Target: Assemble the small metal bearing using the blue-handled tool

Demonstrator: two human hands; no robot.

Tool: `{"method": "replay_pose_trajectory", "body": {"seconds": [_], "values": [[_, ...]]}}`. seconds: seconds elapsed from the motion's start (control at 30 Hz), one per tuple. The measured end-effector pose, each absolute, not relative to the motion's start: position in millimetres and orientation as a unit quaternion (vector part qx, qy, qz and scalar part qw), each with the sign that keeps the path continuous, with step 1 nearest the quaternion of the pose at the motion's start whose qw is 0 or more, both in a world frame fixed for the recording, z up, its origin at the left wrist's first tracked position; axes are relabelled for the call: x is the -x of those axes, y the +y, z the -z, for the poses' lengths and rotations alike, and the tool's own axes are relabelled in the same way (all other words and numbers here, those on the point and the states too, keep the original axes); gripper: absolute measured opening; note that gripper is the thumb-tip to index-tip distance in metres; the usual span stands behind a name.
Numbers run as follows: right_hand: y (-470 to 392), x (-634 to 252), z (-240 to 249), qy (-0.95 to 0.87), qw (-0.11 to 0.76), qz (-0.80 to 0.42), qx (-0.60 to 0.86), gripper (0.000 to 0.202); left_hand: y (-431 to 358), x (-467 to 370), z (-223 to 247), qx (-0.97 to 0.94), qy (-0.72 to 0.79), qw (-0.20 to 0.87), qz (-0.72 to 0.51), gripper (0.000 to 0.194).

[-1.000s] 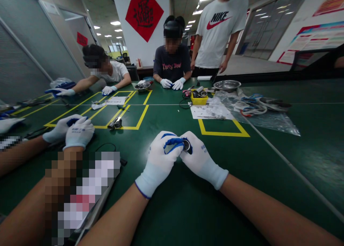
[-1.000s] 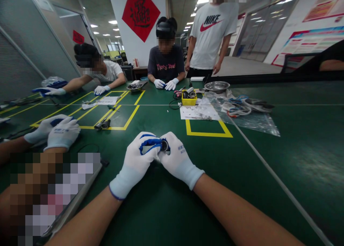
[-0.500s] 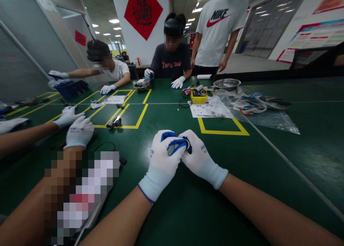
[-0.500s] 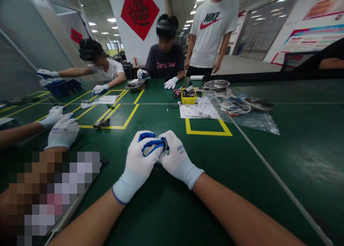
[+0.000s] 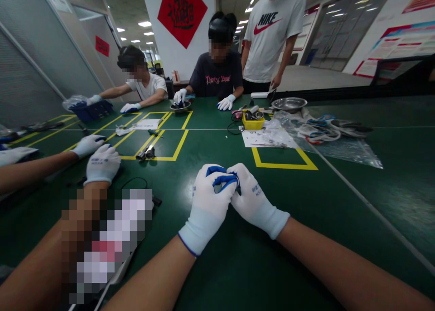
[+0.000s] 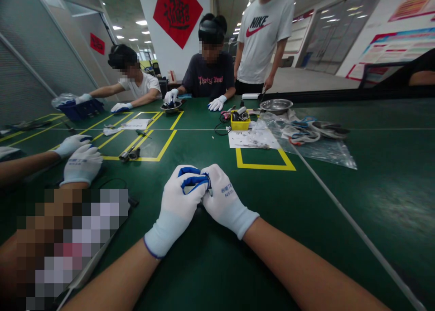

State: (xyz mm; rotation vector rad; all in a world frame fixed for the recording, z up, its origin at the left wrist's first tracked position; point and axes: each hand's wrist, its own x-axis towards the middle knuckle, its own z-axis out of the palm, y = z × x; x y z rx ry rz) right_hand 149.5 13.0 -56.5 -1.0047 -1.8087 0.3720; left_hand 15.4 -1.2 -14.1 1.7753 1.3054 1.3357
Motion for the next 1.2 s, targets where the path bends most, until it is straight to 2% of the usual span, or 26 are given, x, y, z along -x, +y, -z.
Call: {"method": "replay_pose_trajectory", "body": {"seconds": [0.33, 0.6, 0.83, 1.0, 1.2], "values": [[15, -151, 61, -0.759, 0.47, -0.1, 0.44, 0.009, 0, -16, 10, -0.59, 0.506, 0.41, -0.477, 0.014], [18, -151, 64, -0.772, 0.436, -0.053, 0.459, 0.01, 0, -17, 5, -0.557, 0.55, 0.416, -0.462, 0.015], [20, -150, 68, -0.772, 0.417, -0.008, 0.479, 0.012, 8, -18, 4, -0.49, 0.52, 0.504, -0.484, 0.019], [22, -151, 70, -0.79, 0.361, 0.058, 0.492, 0.015, 15, -17, 13, -0.46, 0.516, 0.534, -0.486, 0.015], [22, -151, 71, -0.787, 0.366, 0.037, 0.496, 0.015, 16, -12, 19, -0.48, 0.504, 0.528, -0.486, 0.012]]}}
